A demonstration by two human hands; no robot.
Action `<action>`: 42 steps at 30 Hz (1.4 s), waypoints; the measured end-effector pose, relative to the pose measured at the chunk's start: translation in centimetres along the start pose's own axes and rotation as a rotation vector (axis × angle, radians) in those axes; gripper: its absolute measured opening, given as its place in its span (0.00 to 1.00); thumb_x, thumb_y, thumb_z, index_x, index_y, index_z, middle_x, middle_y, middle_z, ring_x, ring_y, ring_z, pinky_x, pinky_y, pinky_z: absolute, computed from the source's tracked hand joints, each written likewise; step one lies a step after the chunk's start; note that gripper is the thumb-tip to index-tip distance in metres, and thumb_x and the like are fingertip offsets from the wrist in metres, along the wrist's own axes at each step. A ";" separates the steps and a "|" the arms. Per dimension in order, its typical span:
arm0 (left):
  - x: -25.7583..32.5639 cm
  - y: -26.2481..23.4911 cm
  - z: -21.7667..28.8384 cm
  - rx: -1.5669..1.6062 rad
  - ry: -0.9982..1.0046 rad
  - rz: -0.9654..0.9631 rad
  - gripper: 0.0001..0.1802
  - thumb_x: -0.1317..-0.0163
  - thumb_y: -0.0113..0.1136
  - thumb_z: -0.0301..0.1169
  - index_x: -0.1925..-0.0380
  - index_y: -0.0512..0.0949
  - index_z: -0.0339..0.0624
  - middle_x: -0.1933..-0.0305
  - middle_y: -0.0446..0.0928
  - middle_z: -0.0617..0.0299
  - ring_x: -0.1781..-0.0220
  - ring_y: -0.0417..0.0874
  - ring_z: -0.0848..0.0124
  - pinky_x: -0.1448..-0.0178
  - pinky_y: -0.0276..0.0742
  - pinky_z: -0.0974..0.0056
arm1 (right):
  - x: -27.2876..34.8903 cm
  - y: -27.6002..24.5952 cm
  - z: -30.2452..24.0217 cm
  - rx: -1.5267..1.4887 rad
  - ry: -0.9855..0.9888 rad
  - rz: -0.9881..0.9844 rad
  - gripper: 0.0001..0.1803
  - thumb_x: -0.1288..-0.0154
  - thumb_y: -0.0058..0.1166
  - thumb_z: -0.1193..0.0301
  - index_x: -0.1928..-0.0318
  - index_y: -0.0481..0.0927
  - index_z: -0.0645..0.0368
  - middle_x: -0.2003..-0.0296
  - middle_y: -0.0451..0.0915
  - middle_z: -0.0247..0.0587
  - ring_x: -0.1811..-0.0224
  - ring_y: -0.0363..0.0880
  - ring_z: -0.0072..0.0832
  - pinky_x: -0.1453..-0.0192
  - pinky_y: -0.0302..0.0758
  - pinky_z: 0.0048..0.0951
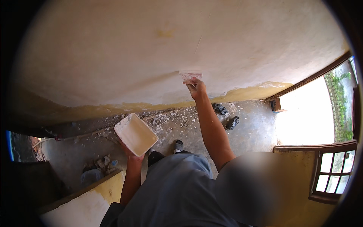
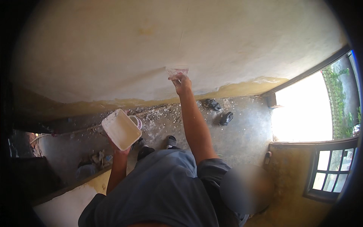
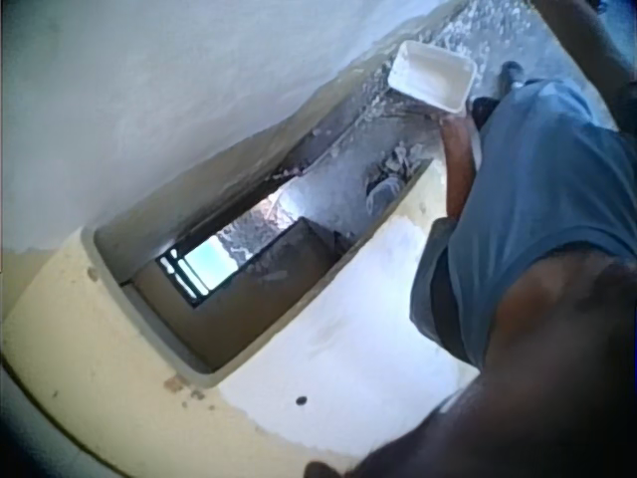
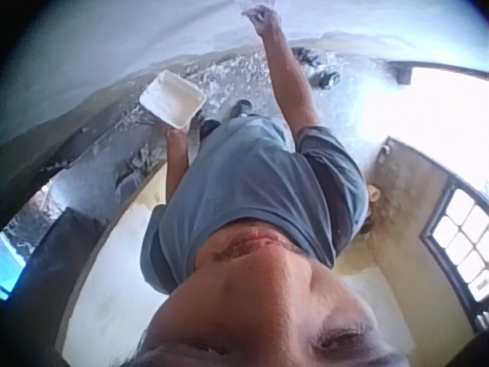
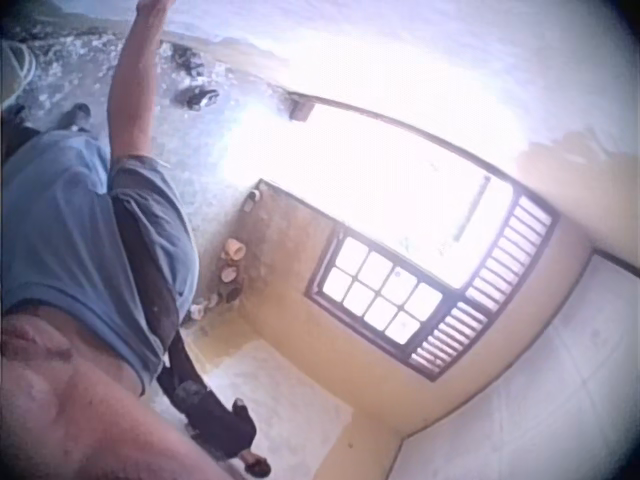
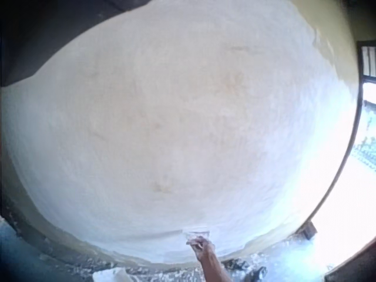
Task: The person applies plaster to a wall using a hand tool while holding a container of wet plaster. They repeatedly dip the tool into the container and smooth the plaster onto the upper section of the wall.
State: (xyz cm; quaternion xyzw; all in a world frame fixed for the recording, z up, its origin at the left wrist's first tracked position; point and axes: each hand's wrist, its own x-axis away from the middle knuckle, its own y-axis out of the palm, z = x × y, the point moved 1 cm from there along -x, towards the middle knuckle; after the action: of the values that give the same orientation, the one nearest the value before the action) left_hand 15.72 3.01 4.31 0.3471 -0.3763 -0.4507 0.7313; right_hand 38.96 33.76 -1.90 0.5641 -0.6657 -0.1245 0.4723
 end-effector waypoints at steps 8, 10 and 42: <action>-0.1 -1.0 -0.7 0.030 0.059 0.017 0.33 0.28 0.40 0.57 0.31 0.64 0.50 0.34 0.72 0.59 0.35 0.75 0.58 0.36 0.77 0.49 | 3.4 8.4 -7.4 -0.020 -0.172 -0.100 0.12 0.37 0.46 0.81 0.54 0.66 0.72 0.51 0.68 0.58 0.45 0.73 0.49 0.34 0.77 0.53; 0.0 -2.3 -0.6 0.040 0.062 0.013 0.34 0.28 0.40 0.57 0.31 0.64 0.49 0.34 0.72 0.58 0.35 0.75 0.59 0.36 0.77 0.49 | 5.1 10.6 -9.1 -0.089 -0.226 -0.141 0.12 0.38 0.47 0.82 0.55 0.64 0.73 0.51 0.67 0.59 0.45 0.72 0.49 0.32 0.76 0.54; -0.6 -2.4 -1.2 0.121 -0.084 -0.038 0.35 0.30 0.42 0.61 0.31 0.65 0.53 0.32 0.70 0.62 0.33 0.73 0.58 0.32 0.71 0.45 | 11.1 -0.7 -16.0 0.210 -0.643 0.144 0.18 0.34 0.51 0.74 0.45 0.73 0.68 0.52 0.78 0.51 0.48 0.80 0.42 0.39 0.79 0.38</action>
State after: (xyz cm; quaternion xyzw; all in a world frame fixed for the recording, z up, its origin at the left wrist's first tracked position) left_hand 15.65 2.91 1.58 0.3785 -0.4265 -0.4550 0.6840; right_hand 52.63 29.77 11.40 0.4933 -0.8277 -0.1929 0.1853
